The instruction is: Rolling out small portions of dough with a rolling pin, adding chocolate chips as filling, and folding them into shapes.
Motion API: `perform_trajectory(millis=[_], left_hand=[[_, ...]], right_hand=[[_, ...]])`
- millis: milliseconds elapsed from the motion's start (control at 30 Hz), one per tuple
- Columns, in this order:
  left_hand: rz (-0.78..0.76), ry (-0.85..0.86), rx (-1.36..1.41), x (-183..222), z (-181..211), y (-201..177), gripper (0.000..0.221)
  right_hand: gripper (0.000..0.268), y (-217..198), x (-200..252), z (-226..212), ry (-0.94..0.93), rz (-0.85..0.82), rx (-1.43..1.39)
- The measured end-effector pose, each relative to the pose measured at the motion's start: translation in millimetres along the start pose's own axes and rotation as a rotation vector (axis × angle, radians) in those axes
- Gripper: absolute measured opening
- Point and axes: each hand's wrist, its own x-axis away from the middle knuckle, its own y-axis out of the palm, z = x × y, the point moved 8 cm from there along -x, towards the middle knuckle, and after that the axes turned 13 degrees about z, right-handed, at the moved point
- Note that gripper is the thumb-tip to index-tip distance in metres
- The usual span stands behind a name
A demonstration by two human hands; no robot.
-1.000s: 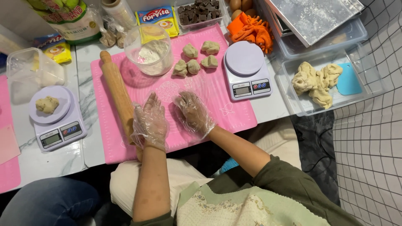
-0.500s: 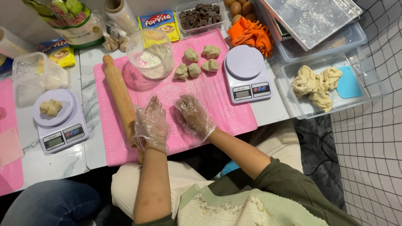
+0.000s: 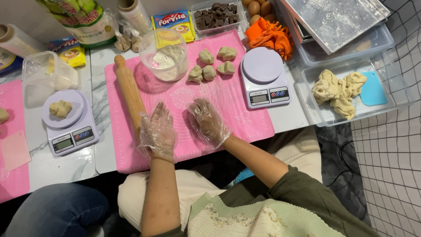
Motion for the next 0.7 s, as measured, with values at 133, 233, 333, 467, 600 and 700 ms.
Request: perform_trajectory(millis=[133, 233, 333, 467, 600, 700], left_hand=[[0.003, -0.010, 0.009, 2.5, 1.9, -1.9, 0.067], [0.001, -0.010, 0.012, 11.7, 11.4, 0.2, 0.066], [0.009, -0.006, 0.000, 22.1, 19.4, 7.7, 0.064], [0.012, -0.015, -0.011, 17.5, 14.2, 8.1, 0.066], [0.009, -0.039, -0.003, 11.6, 2.3, 11.6, 0.068], [0.032, -0.037, 0.011, 5.7, 0.3, 6.3, 0.069]], right_hand=[[0.017, 0.8, 2.0, 0.3, 0.001, 0.012, 0.010], [0.018, -2.4, -0.7, -3.1, -0.007, 0.011, 0.012], [0.019, 3.1, 2.9, -0.3, -0.023, 0.009, 0.027], [0.018, -3.8, -2.5, -2.4, 0.032, 0.004, -0.029], [0.015, -11.2, -9.0, -4.7, 0.080, 0.022, -0.091], [0.016, -0.3, -0.4, 3.2, 0.092, -0.016, -0.089]])
